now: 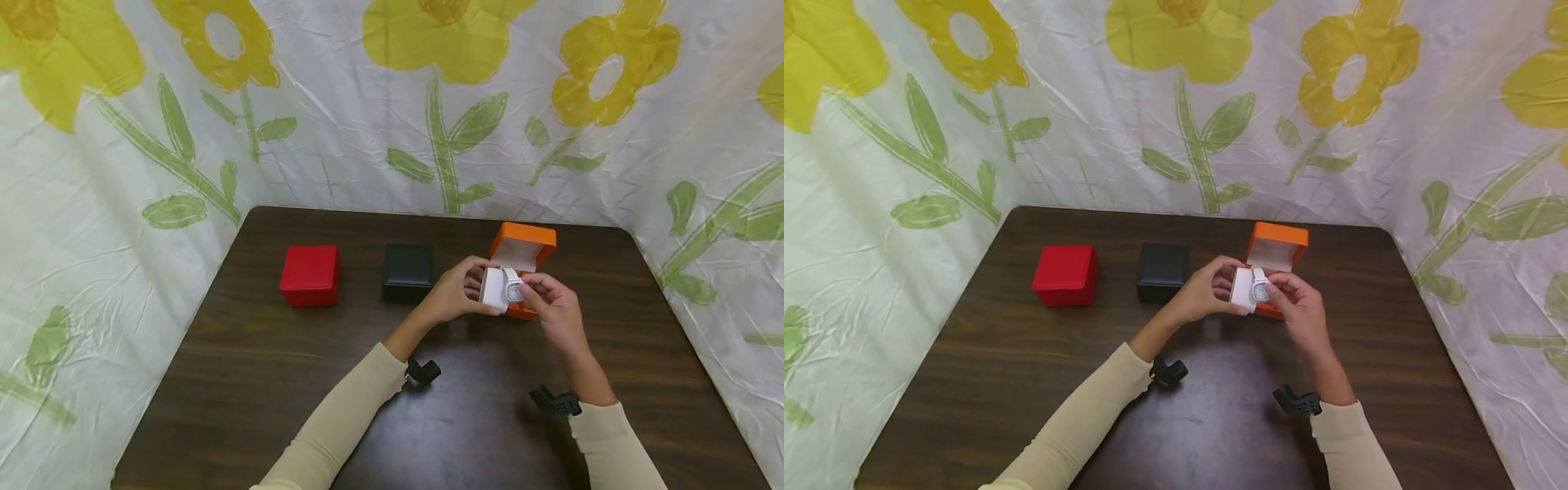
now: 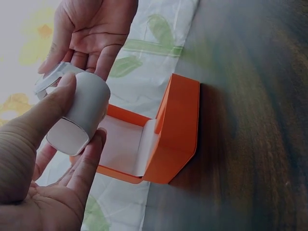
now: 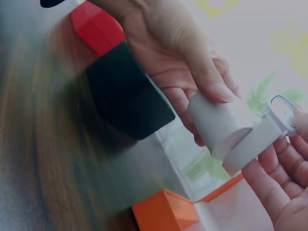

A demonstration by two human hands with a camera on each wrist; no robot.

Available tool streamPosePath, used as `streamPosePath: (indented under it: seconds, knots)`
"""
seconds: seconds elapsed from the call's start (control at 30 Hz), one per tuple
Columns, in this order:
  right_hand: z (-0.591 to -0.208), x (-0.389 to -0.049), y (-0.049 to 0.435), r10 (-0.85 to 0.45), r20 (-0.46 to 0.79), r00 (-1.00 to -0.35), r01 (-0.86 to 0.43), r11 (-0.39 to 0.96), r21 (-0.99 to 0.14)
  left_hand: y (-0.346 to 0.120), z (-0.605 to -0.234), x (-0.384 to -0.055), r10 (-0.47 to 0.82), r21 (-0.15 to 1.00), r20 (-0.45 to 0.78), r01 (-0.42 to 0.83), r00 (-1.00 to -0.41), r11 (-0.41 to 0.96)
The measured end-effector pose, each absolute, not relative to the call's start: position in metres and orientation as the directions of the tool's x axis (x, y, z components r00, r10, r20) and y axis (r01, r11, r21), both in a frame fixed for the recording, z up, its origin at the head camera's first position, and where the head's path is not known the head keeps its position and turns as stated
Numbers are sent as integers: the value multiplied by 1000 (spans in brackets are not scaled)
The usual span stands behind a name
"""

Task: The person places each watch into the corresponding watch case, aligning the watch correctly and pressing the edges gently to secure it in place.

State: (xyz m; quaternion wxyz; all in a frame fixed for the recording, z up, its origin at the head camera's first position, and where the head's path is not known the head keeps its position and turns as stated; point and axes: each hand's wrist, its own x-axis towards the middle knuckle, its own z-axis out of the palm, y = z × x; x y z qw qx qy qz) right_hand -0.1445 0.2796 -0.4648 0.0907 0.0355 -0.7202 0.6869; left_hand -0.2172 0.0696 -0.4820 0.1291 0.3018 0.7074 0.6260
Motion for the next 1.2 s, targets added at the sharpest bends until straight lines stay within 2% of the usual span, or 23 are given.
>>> streamPosePath:
  seconds: [0.27,0.6,0.77,0.93,1.03,1.2]
  knots:
    - [-463,-146,274,61,135,-989,-133,42,-990,68,-488,-218,539,965,233,261,-810,-24]
    - [-462,-144,262,185,106,-977,-95,69,-993,67,-487,-218,501,970,233,237,-834,-57]
    - [-464,-143,262,177,128,-976,-109,111,-988,64,-487,-220,504,974,217,219,-836,-55]
    - [-467,-140,264,102,176,-979,-156,174,-972,61,-487,-223,503,980,201,177,-841,-96]
    - [-470,-140,265,71,207,-976,-193,168,-967,59,-485,-223,506,979,203,170,-838,-113]
    - [-471,-143,263,107,253,-961,-232,178,-956,56,-484,-224,512,979,204,169,-834,-114]
